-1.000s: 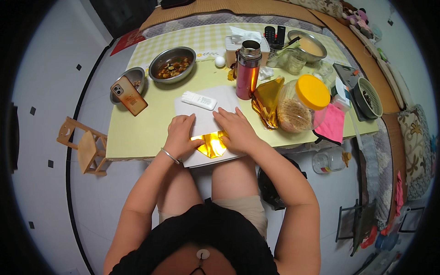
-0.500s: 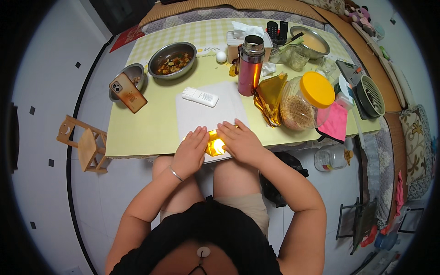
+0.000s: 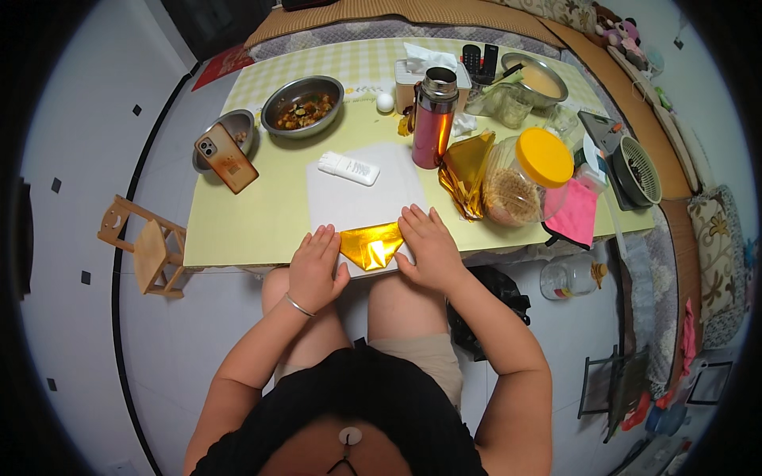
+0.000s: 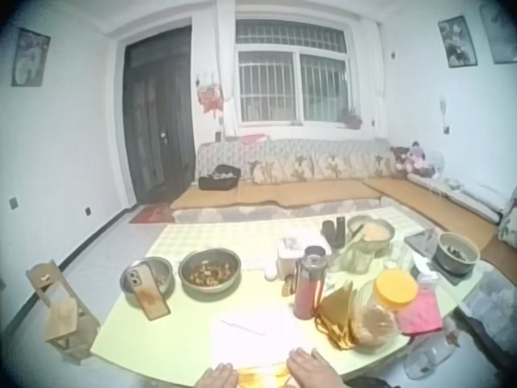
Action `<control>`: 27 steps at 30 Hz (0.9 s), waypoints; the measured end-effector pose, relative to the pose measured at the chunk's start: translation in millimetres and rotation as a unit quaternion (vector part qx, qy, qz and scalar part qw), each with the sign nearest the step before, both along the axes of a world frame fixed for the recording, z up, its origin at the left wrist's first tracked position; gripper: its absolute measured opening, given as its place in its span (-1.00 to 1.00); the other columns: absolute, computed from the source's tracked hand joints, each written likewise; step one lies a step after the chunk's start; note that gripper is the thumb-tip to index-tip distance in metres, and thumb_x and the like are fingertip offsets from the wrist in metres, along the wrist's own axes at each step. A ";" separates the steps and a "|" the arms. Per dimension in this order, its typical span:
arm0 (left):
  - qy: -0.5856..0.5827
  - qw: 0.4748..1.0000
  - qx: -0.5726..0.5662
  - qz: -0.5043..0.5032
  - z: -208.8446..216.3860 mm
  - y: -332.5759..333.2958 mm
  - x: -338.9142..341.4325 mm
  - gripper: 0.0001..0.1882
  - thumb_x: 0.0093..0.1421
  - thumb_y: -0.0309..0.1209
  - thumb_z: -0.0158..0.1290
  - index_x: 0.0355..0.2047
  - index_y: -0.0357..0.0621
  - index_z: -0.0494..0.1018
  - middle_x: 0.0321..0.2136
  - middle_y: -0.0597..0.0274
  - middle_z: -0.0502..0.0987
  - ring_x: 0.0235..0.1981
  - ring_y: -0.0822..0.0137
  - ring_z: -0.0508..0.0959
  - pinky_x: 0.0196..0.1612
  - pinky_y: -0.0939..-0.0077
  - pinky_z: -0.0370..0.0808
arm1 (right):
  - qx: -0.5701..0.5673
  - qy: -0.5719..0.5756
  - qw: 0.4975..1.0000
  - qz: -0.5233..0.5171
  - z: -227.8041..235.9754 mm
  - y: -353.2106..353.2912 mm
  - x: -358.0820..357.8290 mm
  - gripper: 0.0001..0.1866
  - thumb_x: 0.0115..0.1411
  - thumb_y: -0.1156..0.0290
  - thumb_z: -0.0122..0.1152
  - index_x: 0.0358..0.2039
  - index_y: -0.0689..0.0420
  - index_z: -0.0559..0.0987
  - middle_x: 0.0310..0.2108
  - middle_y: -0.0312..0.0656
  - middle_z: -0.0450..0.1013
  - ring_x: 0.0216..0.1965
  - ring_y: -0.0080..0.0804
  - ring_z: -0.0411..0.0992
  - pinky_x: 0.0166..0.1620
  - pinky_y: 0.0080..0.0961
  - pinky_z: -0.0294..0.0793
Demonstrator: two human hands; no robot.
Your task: The person folds a sheet of gold-colored paper on a white notebook placed on their lap. They repeatedly fold the paper in half, unfold it, and refold it in different orientations, creating creases. The person continues this folding process throughout the clip.
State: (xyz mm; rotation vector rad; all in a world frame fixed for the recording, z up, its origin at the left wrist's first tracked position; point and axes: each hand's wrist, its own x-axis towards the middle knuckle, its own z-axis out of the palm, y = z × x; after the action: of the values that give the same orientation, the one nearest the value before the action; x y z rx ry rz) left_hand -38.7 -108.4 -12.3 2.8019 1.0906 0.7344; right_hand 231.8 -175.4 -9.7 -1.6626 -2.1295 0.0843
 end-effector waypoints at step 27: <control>-0.577 0.596 -0.553 0.076 16.3 17.0 -3.1 -0.89 0.29 -0.61 0.10 -0.17 -0.28 0.51 -0.42 0.15 0.62 -0.47 0.39 0.68 -0.45 0.63 0.63 | 0.063 0.629 0.766 -0.117 11.0 -13.0 -43.5 -0.83 0.31 0.60 0.25 -0.09 0.26 0.61 -0.34 -0.23 0.57 -0.44 -0.56 0.56 -0.37 -0.66 0.54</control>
State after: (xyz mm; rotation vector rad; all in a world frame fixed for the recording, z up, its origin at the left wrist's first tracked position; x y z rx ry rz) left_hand -41.8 -91.3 4.0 0.8091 0.8839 1.0476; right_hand 188.3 -188.3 1.3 -1.1561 -0.8573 0.7304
